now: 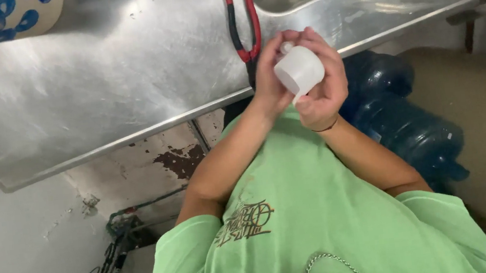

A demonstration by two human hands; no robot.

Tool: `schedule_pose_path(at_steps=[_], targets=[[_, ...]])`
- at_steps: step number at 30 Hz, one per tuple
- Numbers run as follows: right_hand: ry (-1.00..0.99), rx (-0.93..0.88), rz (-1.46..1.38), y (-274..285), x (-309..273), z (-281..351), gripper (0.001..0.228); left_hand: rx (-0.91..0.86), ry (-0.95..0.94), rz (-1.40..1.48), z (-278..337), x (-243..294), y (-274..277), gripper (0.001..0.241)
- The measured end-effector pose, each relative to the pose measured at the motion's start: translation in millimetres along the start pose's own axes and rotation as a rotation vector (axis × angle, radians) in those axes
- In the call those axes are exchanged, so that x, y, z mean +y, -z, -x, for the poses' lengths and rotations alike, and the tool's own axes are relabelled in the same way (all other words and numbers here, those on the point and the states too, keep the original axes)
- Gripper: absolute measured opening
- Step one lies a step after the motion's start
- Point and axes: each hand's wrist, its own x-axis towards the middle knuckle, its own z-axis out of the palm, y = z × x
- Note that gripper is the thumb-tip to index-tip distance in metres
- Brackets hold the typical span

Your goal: Assembling plastic bottle caps by manually inserting small blue components into white cap housings at a stainless steel workstation.

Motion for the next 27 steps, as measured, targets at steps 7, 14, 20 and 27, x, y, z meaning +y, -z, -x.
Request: schedule_pose_path(at_steps=[7, 14, 20, 27], targets=[[-0.091, 0.187, 0.185, 100.8, 53.9, -16.3, 0.031, 0.314, 0.194, -0.164, 3.4, 29.2, 23.1, 0.023], [0.103, 0.395, 0.502, 154.9, 133.1, 2.8, 0.046, 0.423, 0.188, -0.306, 13.9, 39.7, 11.0, 0.025], [0.169, 0.176, 0.616, 176.2, 166.6, 20.6, 0.032, 0.296, 0.189, -0.398, 28.1, 35.8, -12.4, 0.025], [0.075, 0.334, -0.114, 207.7, 114.1, -5.0, 0.044, 0.261, 0.233, -0.423, 28.4, 27.3, -14.5, 0.023]])
